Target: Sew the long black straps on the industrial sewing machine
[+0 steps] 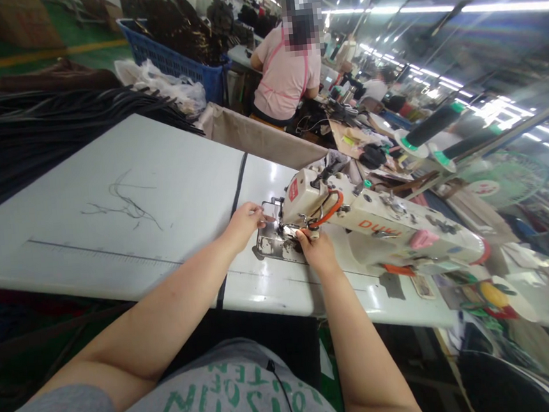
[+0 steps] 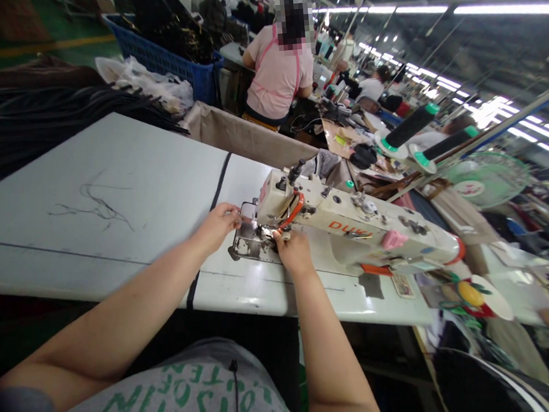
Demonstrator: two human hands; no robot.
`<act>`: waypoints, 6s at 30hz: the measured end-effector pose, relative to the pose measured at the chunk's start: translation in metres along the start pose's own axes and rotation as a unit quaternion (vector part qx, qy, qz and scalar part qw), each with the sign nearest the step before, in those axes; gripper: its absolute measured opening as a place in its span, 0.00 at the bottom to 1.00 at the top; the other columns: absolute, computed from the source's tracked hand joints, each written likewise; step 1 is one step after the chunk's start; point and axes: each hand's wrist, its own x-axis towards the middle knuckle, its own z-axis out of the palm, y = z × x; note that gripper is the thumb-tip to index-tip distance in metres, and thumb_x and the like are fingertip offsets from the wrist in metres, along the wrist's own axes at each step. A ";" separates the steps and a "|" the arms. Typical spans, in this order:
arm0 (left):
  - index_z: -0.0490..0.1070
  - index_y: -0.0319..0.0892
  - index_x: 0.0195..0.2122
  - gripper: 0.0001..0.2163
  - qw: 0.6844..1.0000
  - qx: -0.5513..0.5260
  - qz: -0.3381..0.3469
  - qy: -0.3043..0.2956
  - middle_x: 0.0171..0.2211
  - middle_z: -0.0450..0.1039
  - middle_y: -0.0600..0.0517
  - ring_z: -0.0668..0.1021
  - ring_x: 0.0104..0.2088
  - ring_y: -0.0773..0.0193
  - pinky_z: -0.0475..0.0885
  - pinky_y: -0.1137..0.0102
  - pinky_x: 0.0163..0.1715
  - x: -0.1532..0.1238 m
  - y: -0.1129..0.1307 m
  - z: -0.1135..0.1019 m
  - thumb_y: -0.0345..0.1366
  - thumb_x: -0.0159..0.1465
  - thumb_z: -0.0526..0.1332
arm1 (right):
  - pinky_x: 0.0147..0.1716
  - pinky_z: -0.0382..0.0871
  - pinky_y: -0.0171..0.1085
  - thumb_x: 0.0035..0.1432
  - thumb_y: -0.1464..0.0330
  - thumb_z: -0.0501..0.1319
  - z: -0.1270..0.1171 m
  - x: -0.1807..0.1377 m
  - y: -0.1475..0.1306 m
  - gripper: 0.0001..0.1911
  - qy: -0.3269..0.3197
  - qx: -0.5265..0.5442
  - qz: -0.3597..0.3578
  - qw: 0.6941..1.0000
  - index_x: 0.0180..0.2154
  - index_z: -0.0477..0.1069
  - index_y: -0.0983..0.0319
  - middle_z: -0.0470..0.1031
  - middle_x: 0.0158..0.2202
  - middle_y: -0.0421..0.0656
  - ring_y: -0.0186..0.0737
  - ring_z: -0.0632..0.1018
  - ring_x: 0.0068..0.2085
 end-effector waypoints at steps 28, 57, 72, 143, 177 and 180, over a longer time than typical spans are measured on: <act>0.79 0.46 0.28 0.05 0.931 0.299 0.185 -0.104 0.33 0.76 0.46 0.76 0.42 0.50 0.70 0.56 0.52 -0.006 0.005 -0.015 0.31 0.60 0.66 | 0.48 0.77 0.45 0.73 0.55 0.62 -0.023 0.010 -0.001 0.17 -0.118 0.003 0.026 0.993 0.41 0.78 0.63 0.82 0.41 0.44 0.42 0.82 0.42; 0.82 0.44 0.32 0.04 0.902 0.396 0.159 -0.066 0.33 0.79 0.48 0.79 0.40 0.53 0.73 0.62 0.46 -0.005 0.009 -0.019 0.33 0.63 0.67 | 0.38 0.65 0.40 0.72 0.61 0.60 -0.027 -0.048 -0.021 0.16 -0.011 -0.164 0.118 0.979 0.38 0.81 0.64 0.86 0.36 0.54 0.51 0.85 0.38; 0.82 0.46 0.34 0.04 0.889 0.396 0.205 -0.106 0.35 0.79 0.49 0.78 0.42 0.54 0.71 0.61 0.49 0.007 0.011 -0.036 0.34 0.65 0.67 | 0.53 0.73 0.47 0.73 0.66 0.55 0.008 -0.115 -0.050 0.18 0.117 -0.023 -0.125 0.985 0.58 0.72 0.64 0.77 0.50 0.55 0.51 0.76 0.51; 0.77 0.45 0.56 0.15 0.822 0.479 0.263 -0.160 0.47 0.76 0.43 0.76 0.50 0.49 0.72 0.58 0.55 -0.021 0.011 -0.016 0.42 0.71 0.61 | 0.60 0.74 0.54 0.76 0.61 0.56 0.022 -0.112 -0.050 0.21 0.095 0.072 -0.220 0.968 0.63 0.73 0.64 0.78 0.60 0.56 0.54 0.75 0.63; 0.75 0.43 0.59 0.22 0.807 0.522 0.233 -0.151 0.43 0.74 0.43 0.76 0.50 0.46 0.72 0.57 0.52 -0.023 0.015 -0.013 0.50 0.70 0.62 | 0.49 0.79 0.44 0.71 0.62 0.64 0.025 -0.090 -0.045 0.11 0.142 0.201 -0.164 0.955 0.50 0.78 0.59 0.85 0.44 0.48 0.48 0.83 0.46; 0.73 0.41 0.61 0.23 0.794 0.547 0.222 -0.143 0.45 0.74 0.41 0.76 0.51 0.45 0.71 0.57 0.53 -0.025 0.019 -0.010 0.49 0.71 0.60 | 0.53 0.78 0.44 0.70 0.59 0.65 0.023 -0.095 -0.040 0.12 0.132 0.246 -0.171 0.945 0.50 0.78 0.58 0.83 0.48 0.49 0.48 0.82 0.51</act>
